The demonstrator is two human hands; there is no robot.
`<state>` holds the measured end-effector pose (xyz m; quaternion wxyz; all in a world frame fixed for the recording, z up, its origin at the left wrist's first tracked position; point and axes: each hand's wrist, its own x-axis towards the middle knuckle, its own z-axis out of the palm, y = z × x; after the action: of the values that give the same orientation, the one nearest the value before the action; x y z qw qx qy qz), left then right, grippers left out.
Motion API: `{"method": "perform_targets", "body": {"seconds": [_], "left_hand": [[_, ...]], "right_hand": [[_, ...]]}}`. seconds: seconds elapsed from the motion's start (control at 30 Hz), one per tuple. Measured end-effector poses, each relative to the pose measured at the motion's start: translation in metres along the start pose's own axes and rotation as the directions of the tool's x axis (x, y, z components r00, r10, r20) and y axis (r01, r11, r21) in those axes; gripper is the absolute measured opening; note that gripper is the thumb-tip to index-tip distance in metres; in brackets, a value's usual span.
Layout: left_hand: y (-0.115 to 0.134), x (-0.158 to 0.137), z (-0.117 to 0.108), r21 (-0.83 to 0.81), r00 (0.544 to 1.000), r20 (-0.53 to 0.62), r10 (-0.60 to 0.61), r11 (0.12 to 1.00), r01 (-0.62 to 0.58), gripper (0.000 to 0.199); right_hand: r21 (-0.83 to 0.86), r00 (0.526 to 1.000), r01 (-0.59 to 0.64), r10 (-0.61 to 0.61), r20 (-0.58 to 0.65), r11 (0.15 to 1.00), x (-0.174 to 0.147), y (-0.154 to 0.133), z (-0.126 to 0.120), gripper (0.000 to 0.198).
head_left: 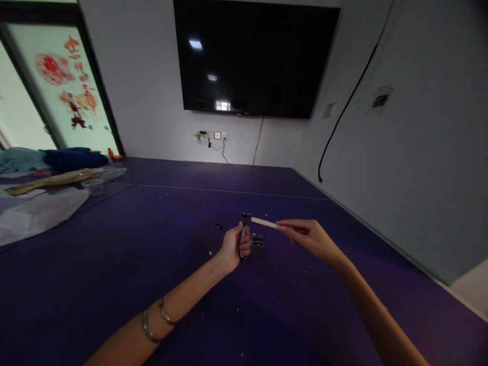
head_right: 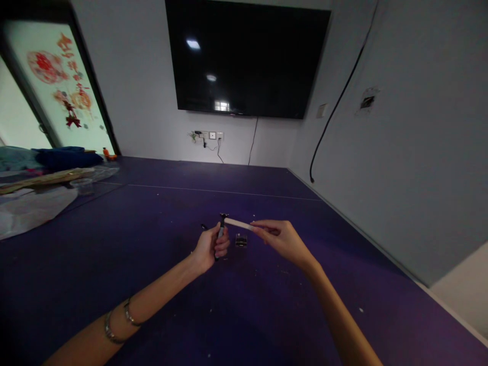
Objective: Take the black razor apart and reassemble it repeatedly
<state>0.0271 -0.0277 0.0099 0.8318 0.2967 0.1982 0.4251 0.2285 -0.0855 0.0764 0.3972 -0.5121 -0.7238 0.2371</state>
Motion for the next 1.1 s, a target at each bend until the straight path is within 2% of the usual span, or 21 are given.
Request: {"method": "perform_targets", "body": {"seconds": [0.1, 0.2, 0.33, 0.43, 0.5, 0.6, 0.73, 0.87, 1.0, 1.1], "left_hand": [[-0.001, -0.005, 0.010, -0.101, 0.992, -0.098, -0.079, 0.992, 0.069, 0.036], [0.000, -0.010, 0.017, -0.190, 0.976, -0.149, -0.157, 0.973, 0.127, 0.039], [-0.001, -0.017, 0.024, -0.269, 0.972, -0.121, -0.203, 0.949, 0.165, 0.040], [-0.003, -0.021, 0.028, -0.299, 0.972, -0.104, -0.212, 0.938, 0.173, 0.040], [-0.004, -0.023, 0.031, -0.306, 0.970, -0.108, -0.218, 0.936, 0.177, 0.039], [-0.005, -0.025, 0.033, -0.305, 0.964, -0.130, -0.231, 0.935, 0.182, 0.041], [-0.007, -0.025, 0.032, -0.298, 0.958, -0.153, -0.243, 0.935, 0.189, 0.042], [-0.010, -0.023, 0.028, -0.284, 0.960, -0.141, -0.240, 0.939, 0.193, 0.042], [-0.011, -0.021, 0.027, -0.277, 0.955, -0.148, -0.255, 0.938, 0.208, 0.042], [-0.011, -0.022, 0.029, -0.259, 0.949, -0.182, -0.259, 0.943, 0.208, 0.042]], "right_hand": [[-0.042, 0.997, 0.049, -0.051, -0.052, 0.998, 0.011, 0.012, 0.004, 0.039], [-0.056, 0.997, 0.057, -0.060, -0.050, 0.997, 0.021, 0.027, 0.011, 0.040], [-0.077, 0.999, 0.026, -0.027, -0.017, 0.997, 0.029, 0.047, 0.019, 0.042], [-0.080, 0.995, -0.025, 0.017, -0.102, 0.996, 0.031, 0.058, 0.021, 0.042], [-0.068, 0.995, -0.023, 0.016, -0.095, 0.997, 0.031, 0.060, 0.021, 0.043], [-0.050, 1.000, 0.014, -0.014, 0.006, 0.999, 0.030, 0.059, 0.020, 0.043], [-0.044, 0.999, 0.000, -0.002, -0.040, 0.999, 0.030, 0.058, 0.021, 0.040], [-0.050, 0.998, 0.031, -0.028, 0.051, 0.998, 0.030, 0.060, 0.020, 0.039], [-0.081, 1.000, 0.007, -0.010, -0.029, 0.997, 0.029, 0.058, 0.020, 0.037], [-0.066, 0.999, 0.033, -0.031, 0.033, 0.997, 0.028, 0.055, 0.020, 0.036]]}}
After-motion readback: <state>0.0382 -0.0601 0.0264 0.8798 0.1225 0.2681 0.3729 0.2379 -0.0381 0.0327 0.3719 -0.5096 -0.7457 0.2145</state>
